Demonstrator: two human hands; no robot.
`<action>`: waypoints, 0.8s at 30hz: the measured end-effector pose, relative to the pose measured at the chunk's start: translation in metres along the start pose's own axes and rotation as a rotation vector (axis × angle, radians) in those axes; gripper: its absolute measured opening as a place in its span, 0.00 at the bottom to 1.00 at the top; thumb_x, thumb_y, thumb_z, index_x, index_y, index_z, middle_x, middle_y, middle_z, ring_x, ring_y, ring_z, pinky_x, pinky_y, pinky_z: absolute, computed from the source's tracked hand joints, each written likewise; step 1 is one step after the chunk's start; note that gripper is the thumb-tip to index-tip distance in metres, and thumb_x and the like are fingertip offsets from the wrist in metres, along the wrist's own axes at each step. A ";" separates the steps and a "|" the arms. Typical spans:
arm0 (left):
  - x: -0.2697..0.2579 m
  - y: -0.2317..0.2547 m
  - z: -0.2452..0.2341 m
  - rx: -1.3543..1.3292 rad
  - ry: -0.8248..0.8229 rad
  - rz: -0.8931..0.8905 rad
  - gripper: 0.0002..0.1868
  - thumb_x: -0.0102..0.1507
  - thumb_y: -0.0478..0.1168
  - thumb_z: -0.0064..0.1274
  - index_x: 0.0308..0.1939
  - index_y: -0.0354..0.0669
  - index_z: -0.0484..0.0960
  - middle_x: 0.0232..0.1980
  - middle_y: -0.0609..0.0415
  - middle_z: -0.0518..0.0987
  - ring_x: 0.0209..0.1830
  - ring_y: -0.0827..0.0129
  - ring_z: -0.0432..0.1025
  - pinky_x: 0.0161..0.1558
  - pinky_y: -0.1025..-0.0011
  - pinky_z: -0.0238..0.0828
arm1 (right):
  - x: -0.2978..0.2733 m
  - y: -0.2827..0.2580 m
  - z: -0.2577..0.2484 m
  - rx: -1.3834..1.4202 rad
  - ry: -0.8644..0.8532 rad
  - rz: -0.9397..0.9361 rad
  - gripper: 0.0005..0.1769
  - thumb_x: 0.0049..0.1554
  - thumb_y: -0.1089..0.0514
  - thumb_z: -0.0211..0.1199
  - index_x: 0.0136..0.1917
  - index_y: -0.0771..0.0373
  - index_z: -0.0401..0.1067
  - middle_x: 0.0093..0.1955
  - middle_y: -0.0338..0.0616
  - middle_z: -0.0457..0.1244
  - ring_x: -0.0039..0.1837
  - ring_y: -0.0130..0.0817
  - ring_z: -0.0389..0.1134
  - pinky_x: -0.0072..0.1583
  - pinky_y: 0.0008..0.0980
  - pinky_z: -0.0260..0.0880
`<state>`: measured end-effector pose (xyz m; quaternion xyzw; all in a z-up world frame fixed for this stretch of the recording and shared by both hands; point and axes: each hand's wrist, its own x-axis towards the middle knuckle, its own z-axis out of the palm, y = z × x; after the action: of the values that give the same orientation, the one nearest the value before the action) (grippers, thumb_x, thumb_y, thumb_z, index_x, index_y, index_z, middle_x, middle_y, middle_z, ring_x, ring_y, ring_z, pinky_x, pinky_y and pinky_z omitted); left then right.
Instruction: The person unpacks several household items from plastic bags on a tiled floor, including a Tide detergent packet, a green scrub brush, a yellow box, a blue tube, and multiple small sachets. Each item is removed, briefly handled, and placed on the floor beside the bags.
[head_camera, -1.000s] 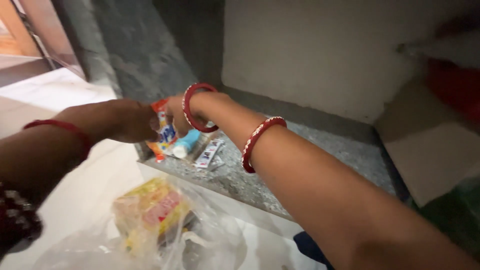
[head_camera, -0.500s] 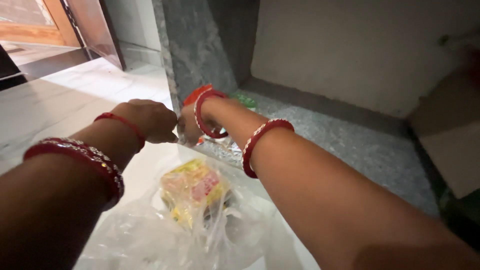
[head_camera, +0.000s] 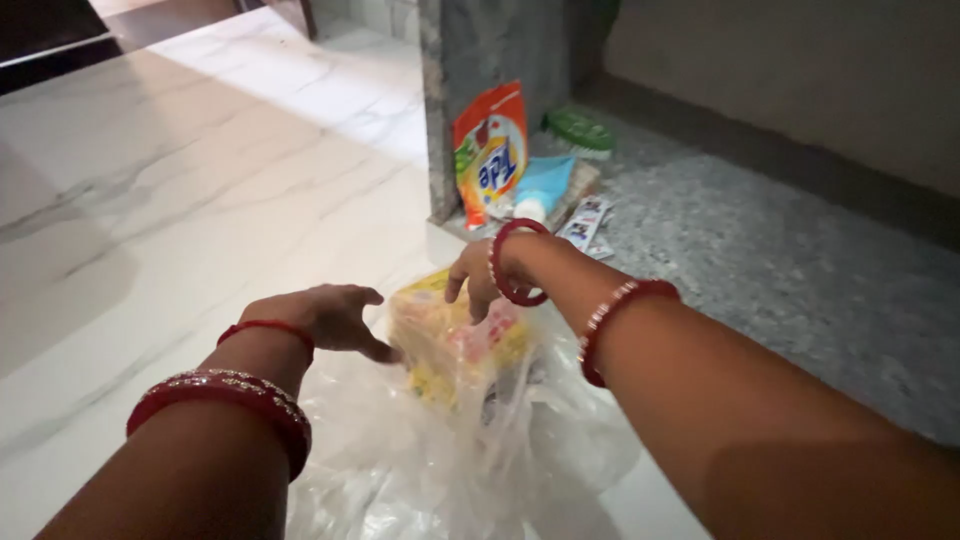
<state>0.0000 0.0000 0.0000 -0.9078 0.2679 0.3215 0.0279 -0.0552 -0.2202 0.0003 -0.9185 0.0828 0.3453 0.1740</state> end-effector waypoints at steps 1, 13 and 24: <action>0.005 -0.005 0.004 -0.029 -0.050 0.036 0.55 0.51 0.67 0.69 0.77 0.64 0.59 0.78 0.56 0.64 0.78 0.58 0.60 0.74 0.55 0.60 | 0.000 0.001 0.009 0.075 0.014 -0.058 0.36 0.46 0.53 0.76 0.69 0.45 0.73 0.65 0.44 0.69 0.61 0.41 0.72 0.55 0.42 0.76; 0.006 -0.055 0.047 -0.281 0.462 -0.210 0.11 0.64 0.37 0.51 0.48 0.48 0.87 0.53 0.41 0.82 0.56 0.46 0.76 0.56 0.55 0.74 | 0.036 -0.056 0.036 -0.015 0.355 -0.265 0.60 0.35 0.33 0.81 0.76 0.45 0.60 0.73 0.60 0.55 0.71 0.53 0.61 0.69 0.44 0.65; 0.016 -0.056 -0.020 -1.709 0.677 0.169 0.36 0.56 0.38 0.53 0.70 0.40 0.65 0.62 0.38 0.77 0.57 0.49 0.76 0.55 0.54 0.76 | 0.053 -0.103 0.049 0.509 0.567 -0.258 0.49 0.41 0.56 0.74 0.74 0.54 0.58 0.59 0.55 0.70 0.60 0.46 0.72 0.58 0.38 0.73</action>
<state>0.0498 0.0358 -0.0001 -0.6428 -0.0015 0.1284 -0.7552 -0.0176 -0.1076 -0.0422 -0.9077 0.0945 0.0222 0.4082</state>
